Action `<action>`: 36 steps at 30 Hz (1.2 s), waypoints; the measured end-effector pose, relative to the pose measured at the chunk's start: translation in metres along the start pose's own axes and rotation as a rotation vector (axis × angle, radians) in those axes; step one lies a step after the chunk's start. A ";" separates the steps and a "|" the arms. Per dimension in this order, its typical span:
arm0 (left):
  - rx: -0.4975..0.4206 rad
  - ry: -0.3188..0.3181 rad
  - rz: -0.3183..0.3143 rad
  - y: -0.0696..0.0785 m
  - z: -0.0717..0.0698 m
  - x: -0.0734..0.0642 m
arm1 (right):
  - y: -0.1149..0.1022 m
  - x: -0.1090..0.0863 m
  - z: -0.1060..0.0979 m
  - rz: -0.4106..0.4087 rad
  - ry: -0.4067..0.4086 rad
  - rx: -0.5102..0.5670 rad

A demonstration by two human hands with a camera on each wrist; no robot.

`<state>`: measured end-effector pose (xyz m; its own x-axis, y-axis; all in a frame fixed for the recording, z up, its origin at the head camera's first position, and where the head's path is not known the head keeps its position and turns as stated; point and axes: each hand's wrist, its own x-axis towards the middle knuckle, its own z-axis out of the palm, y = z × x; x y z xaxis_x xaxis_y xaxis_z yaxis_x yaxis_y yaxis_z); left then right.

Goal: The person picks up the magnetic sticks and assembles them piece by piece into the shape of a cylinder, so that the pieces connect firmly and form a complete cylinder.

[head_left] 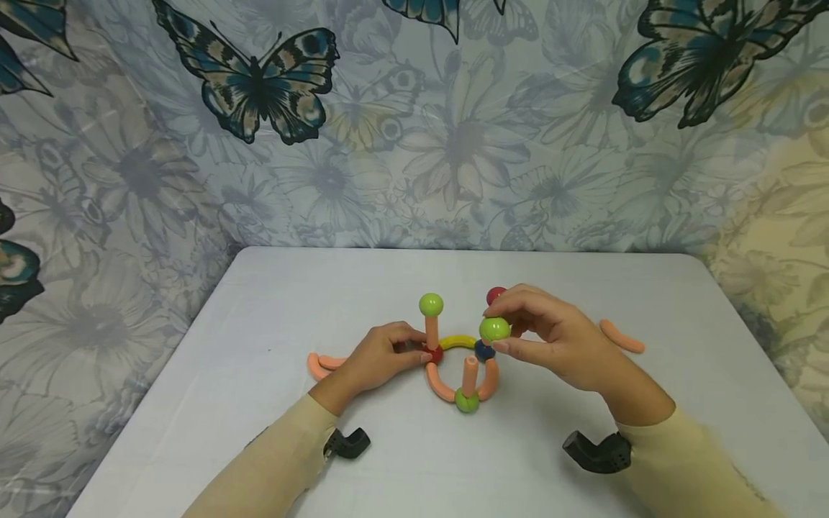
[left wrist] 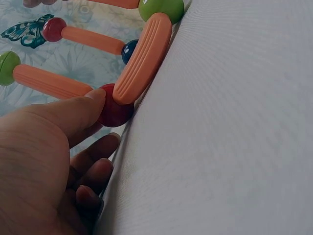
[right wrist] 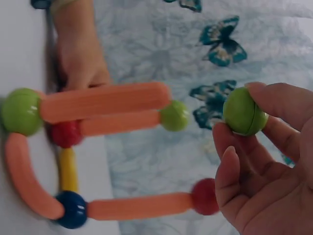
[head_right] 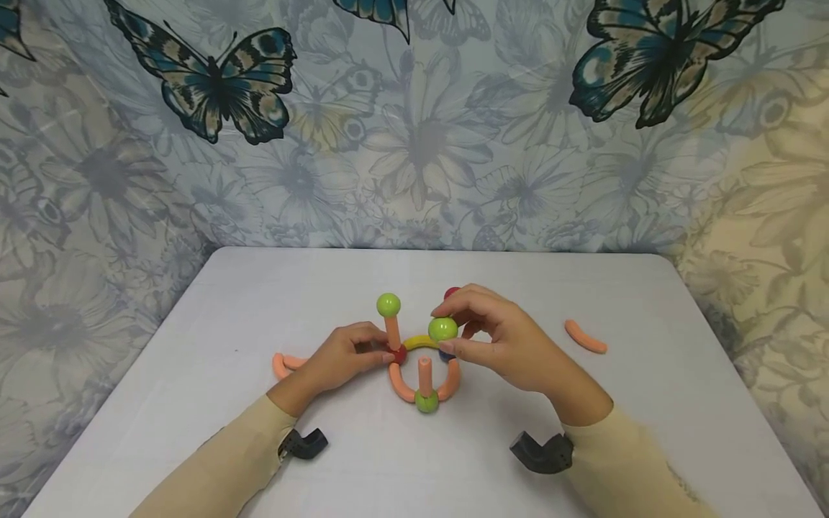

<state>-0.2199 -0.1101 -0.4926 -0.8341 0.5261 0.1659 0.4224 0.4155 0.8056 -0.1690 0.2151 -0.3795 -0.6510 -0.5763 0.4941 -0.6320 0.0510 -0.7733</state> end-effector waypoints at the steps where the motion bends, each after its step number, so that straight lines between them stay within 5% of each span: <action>1: 0.002 0.001 -0.001 0.000 0.000 0.000 | 0.002 0.000 0.004 0.000 -0.012 0.000; 13: -0.001 0.003 0.013 -0.001 -0.001 0.002 | 0.014 0.000 0.022 0.049 -0.069 -0.135; 36: -0.008 0.003 -0.001 0.001 0.001 0.000 | 0.015 -0.002 0.025 0.050 -0.058 -0.139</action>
<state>-0.2188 -0.1091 -0.4924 -0.8355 0.5236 0.1666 0.4184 0.4099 0.8105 -0.1667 0.1963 -0.4016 -0.6604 -0.6163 0.4291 -0.6539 0.1910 -0.7320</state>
